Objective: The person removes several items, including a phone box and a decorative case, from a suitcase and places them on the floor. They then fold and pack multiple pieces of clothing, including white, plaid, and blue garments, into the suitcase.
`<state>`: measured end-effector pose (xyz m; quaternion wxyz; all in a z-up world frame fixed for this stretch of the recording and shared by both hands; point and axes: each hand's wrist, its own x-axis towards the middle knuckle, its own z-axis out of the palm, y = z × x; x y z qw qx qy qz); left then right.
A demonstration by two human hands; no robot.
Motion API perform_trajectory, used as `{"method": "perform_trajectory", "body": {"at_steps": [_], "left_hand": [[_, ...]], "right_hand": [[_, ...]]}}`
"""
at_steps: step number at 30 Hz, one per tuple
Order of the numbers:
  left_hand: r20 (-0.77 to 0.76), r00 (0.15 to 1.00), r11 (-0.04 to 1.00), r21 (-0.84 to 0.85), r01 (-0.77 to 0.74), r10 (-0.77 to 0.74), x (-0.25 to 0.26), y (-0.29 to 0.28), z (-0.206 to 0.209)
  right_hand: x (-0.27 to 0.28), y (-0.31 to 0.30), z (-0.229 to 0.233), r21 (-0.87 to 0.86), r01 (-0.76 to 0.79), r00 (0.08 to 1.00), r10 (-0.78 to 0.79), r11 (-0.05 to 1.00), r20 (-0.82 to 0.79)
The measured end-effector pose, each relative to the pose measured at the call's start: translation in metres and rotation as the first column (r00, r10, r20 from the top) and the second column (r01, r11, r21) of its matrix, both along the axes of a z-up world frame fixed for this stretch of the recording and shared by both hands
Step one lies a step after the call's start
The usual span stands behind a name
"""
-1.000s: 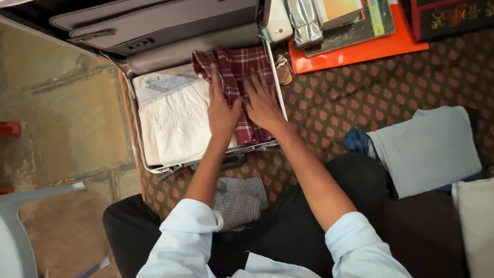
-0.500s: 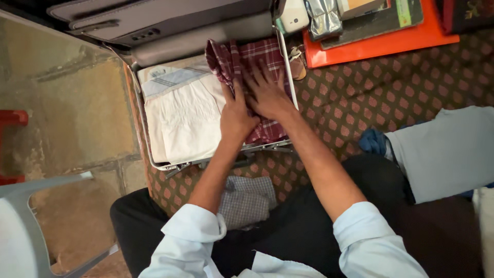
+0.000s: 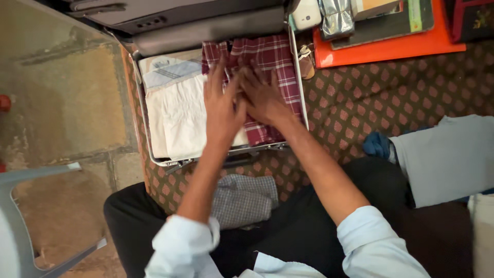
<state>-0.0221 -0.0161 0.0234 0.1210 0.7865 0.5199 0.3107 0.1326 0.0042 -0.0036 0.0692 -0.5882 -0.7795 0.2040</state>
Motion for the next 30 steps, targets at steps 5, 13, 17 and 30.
{"method": "perform_trajectory", "body": {"at_steps": [5, 13, 17, 30], "left_hand": [[-0.21, 0.978, 0.997, 0.066, 0.027, -0.012, -0.008, 0.056, -0.018], [-0.298, 0.955, 0.999, 0.05, 0.002, 0.013, -0.005, 0.058, -0.037], [-0.29, 0.957, 0.996, 0.094, 0.002, 0.025, -0.006, 0.055, -0.041], [-0.335, 0.941, 0.993, 0.118, -0.009, 0.048, -0.004, 0.058, -0.049]], "right_hand": [[0.013, -0.002, -0.002, 0.057, 0.111, 0.981, -0.1, 0.992, -0.168], [0.012, 0.023, -0.026, 0.123, 0.154, 0.988, -0.154, 0.98, -0.008], [0.01, 0.029, -0.027, 0.126, 0.158, 0.986, -0.163, 0.979, 0.035], [0.029, -0.065, 0.0, 0.09, -0.051, 0.991, 0.04, 0.995, 0.129]]}}
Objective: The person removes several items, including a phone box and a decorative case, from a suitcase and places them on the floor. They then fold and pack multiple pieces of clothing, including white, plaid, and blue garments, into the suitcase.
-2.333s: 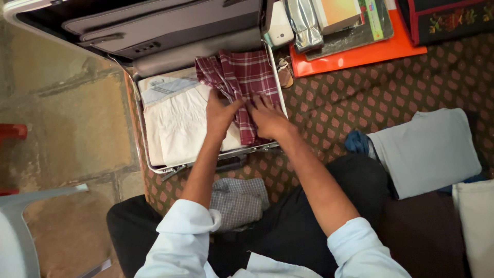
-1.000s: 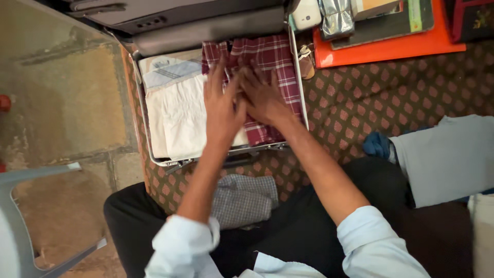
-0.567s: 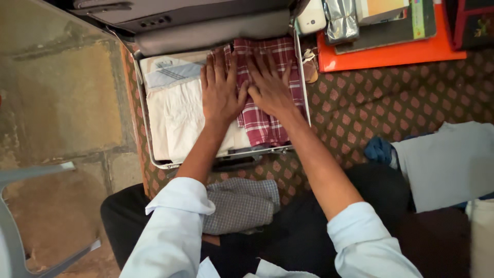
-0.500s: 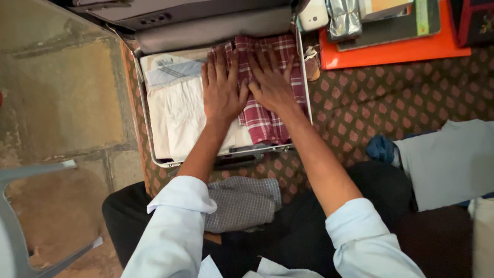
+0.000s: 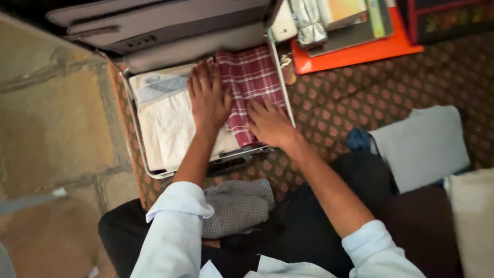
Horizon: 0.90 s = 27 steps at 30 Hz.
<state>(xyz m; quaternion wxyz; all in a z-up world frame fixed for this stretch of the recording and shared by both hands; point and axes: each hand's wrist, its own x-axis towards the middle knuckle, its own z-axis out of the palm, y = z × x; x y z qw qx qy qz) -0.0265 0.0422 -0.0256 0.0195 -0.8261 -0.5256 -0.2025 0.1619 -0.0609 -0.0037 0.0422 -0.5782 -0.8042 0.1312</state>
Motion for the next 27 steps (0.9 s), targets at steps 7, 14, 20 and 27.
{"method": "perform_trajectory", "body": {"at_steps": [7, 14, 20, 27], "left_hand": [[0.045, 0.999, 0.997, -0.064, 0.032, -0.03, -0.003, -0.005, 0.002], [0.143, 0.987, 0.99, -0.108, 0.085, -0.069, -0.003, -0.009, 0.018], [0.466, 0.865, 0.968, -0.06, 0.242, -0.187, 0.102, -0.081, 0.047], [0.713, 0.631, 0.565, -0.397, 0.723, -0.306, 0.278, -0.187, 0.04]], "right_hand": [[-0.012, -0.055, 0.034, 0.044, 0.13, 0.988, -0.125, 0.991, -0.089], [0.01, -0.069, 0.043, -0.09, 0.112, 0.918, -0.138, 0.99, -0.371], [0.09, -0.103, 0.078, -0.141, 0.571, 0.511, -0.484, 0.809, -0.711], [0.195, -0.213, 0.07, -0.376, 0.903, -0.35, -0.152, 0.206, -0.924]]}}
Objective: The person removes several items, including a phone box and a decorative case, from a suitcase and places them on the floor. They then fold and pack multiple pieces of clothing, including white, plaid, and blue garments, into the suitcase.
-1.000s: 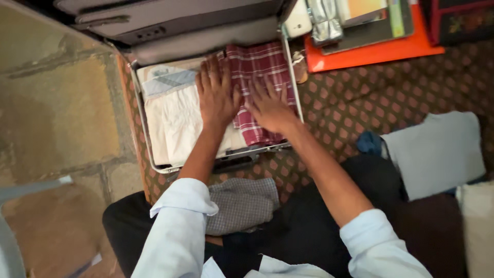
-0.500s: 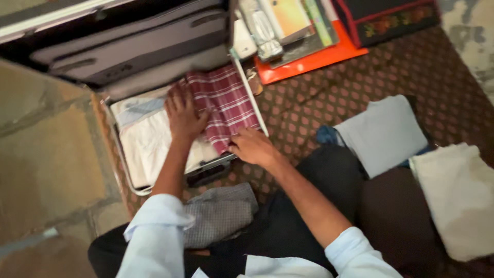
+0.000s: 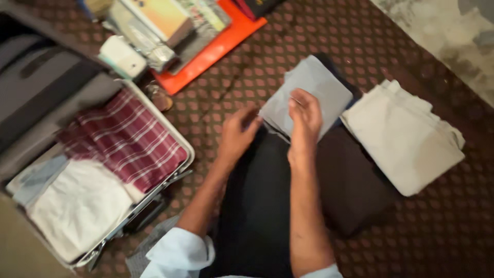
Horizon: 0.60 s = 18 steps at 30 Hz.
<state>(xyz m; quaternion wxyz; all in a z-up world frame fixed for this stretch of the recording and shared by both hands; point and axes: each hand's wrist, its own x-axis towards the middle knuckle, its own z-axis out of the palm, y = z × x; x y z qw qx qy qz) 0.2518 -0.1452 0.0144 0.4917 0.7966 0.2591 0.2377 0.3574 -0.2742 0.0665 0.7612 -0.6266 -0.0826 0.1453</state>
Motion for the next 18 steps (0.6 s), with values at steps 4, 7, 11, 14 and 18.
{"method": "perform_trajectory", "body": {"at_steps": [4, 7, 11, 14, 18], "left_hand": [[0.042, 0.994, 0.975, 0.201, 0.094, -0.104, 0.042, -0.02, -0.016], [-0.129, 0.99, 0.996, 0.056, 0.068, -0.06, 0.063, -0.014, -0.018], [-0.216, 0.976, 0.999, -0.032, -0.036, 0.028, 0.081, -0.005, -0.001], [-0.31, 0.951, 0.996, -0.093, -0.014, -0.016, 0.095, -0.001, 0.0], [-0.187, 0.98, 0.996, 0.055, 0.072, -0.061, 0.104, 0.001, -0.02]], "right_hand": [[0.029, -0.072, -0.032, -0.103, 0.108, 0.994, -0.109, 0.989, -0.006], [0.04, -0.107, -0.05, -0.092, 0.123, 0.984, -0.134, 0.988, -0.117], [0.045, -0.115, -0.053, -0.1, 0.016, 0.982, -0.035, 0.995, -0.188], [0.048, -0.102, -0.045, -0.181, -0.03, 0.989, 0.003, 0.983, -0.145], [0.052, -0.088, -0.025, -0.414, -0.059, 0.989, -0.003, 0.908, -0.147]]}}
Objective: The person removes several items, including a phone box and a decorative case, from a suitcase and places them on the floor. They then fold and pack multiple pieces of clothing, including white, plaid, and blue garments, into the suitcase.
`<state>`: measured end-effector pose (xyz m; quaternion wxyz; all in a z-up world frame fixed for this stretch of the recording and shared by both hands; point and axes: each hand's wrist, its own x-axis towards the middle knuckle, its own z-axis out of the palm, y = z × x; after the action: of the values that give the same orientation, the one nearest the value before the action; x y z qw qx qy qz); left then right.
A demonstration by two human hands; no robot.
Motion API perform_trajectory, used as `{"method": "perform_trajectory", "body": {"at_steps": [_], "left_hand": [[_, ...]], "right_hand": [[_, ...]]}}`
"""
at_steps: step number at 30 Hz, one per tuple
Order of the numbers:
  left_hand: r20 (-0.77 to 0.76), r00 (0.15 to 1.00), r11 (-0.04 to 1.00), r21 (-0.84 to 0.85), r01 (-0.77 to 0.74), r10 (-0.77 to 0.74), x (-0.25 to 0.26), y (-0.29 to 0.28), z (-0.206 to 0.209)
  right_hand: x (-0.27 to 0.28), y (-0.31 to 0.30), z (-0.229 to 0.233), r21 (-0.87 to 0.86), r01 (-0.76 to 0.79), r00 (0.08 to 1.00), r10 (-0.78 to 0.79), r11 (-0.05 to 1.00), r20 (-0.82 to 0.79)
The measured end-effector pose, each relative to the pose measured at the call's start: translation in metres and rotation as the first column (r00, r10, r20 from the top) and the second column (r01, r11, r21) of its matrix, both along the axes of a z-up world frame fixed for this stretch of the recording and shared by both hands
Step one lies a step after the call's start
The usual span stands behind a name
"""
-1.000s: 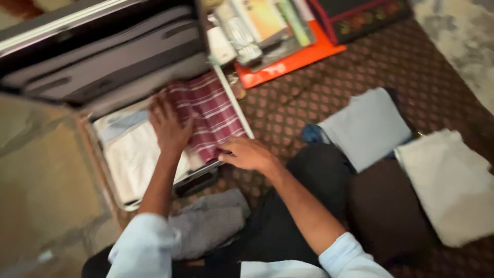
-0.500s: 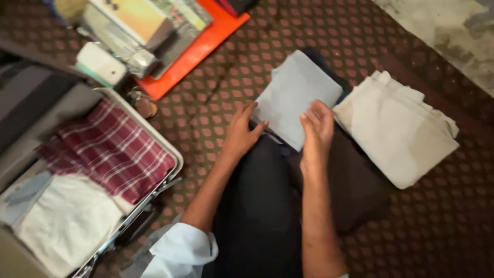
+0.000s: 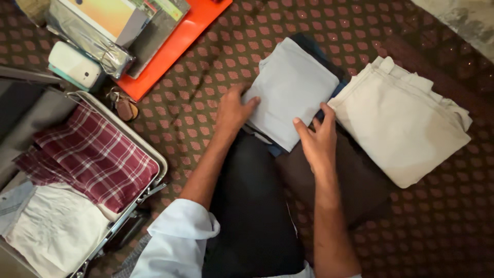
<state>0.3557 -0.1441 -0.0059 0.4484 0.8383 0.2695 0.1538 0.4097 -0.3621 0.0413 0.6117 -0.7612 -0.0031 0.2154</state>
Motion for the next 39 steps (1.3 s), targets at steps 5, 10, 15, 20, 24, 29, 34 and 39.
{"method": "perform_trajectory", "body": {"at_steps": [5, 10, 15, 20, 24, 29, 34, 39], "left_hand": [[0.108, 0.994, 0.999, -0.029, 0.016, -0.013, -0.003, 0.001, -0.014], [0.107, 0.994, 0.998, -0.062, -0.018, 0.024, -0.007, 0.0, -0.018], [0.07, 0.995, 0.98, -0.19, -0.056, 0.07, -0.015, 0.004, -0.033], [0.133, 0.988, 0.878, -0.479, 0.0, 0.073, -0.026, 0.012, -0.062], [0.299, 0.95, 0.686, -0.711, 0.156, 0.094, -0.039, 0.017, -0.057], [0.678, 0.676, 0.432, -0.722, 0.54, 0.288, -0.074, 0.027, -0.002], [0.516, 0.619, 0.27, -0.85, 0.451, 0.592, -0.156, 0.036, 0.037], [0.416, 0.479, 0.262, -0.897, 0.357, 0.773, -0.245, 0.07, 0.028]], "right_hand": [[0.013, 0.006, -0.004, 0.265, 0.137, 0.978, -0.089, 0.955, -0.186], [0.017, 0.014, -0.03, 0.226, -0.067, 0.995, 0.048, 0.972, 0.092], [0.016, 0.024, -0.021, 0.232, -0.132, 0.983, 0.097, 0.964, 0.153], [0.023, 0.048, 0.007, 0.506, -0.172, 0.982, 0.189, 0.845, 0.018], [0.015, 0.075, 0.028, 0.601, -0.237, 0.966, 0.252, 0.763, 0.062], [-0.021, 0.118, 0.049, 0.583, -0.572, 0.818, 0.457, 0.577, 0.35], [-0.105, 0.168, 0.088, 0.768, -0.566, 0.685, 0.69, 0.3, 0.236], [-0.176, 0.213, 0.125, 0.783, -0.604, 0.493, 0.841, 0.149, 0.221]]}}
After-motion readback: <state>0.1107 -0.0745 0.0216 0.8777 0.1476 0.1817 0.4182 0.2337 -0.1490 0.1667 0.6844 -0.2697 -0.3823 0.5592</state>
